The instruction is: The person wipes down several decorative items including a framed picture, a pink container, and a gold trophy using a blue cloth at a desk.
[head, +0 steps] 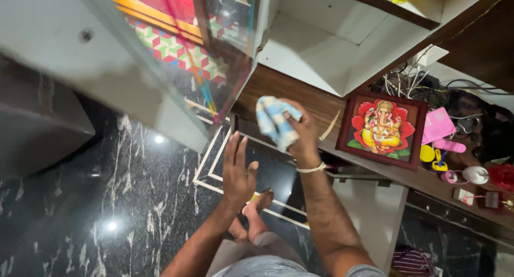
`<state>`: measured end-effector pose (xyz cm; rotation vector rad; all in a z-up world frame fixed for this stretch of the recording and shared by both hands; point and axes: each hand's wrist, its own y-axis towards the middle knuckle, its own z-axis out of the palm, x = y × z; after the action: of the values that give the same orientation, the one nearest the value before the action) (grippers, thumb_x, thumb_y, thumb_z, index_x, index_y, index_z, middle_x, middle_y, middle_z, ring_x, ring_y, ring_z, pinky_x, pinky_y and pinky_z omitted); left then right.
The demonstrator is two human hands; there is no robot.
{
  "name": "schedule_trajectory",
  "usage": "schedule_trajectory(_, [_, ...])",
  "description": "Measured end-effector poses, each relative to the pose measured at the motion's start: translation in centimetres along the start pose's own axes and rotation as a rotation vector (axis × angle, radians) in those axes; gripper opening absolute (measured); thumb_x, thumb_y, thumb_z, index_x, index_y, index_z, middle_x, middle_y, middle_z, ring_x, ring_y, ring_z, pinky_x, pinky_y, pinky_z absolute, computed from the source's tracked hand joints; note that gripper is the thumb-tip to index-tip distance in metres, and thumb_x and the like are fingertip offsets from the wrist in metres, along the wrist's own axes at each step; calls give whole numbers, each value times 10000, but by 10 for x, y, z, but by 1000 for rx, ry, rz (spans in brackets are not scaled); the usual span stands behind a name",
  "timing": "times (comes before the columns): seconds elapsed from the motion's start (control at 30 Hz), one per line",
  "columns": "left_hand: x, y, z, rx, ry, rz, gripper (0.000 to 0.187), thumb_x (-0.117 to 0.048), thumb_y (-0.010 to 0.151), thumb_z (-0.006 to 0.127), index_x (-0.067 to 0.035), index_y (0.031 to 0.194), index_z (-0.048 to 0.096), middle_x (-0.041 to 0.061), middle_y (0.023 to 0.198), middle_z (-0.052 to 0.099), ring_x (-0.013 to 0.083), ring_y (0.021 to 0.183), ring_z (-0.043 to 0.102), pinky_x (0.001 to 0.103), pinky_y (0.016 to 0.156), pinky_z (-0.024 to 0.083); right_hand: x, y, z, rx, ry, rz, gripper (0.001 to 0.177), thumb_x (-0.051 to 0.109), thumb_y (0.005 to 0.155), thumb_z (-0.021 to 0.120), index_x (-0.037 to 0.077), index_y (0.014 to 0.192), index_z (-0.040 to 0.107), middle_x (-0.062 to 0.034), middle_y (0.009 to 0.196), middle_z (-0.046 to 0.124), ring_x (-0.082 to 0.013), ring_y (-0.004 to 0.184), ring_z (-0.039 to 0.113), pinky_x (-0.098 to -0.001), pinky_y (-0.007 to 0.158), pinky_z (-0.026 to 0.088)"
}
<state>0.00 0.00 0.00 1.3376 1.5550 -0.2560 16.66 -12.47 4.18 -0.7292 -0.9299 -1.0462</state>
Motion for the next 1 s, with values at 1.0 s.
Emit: schedule_trajectory(1.0, [-43, 4, -24, 83, -591, -666, 394, -194, 949, 724, 39, 1265, 688, 140, 1080, 765, 151, 932, 682, 294, 819, 561, -10, -95, -9, 122, 288, 305, 437, 96, 850, 758, -11, 1260, 649, -122, 1096, 744, -222, 973, 730, -372, 866, 603])
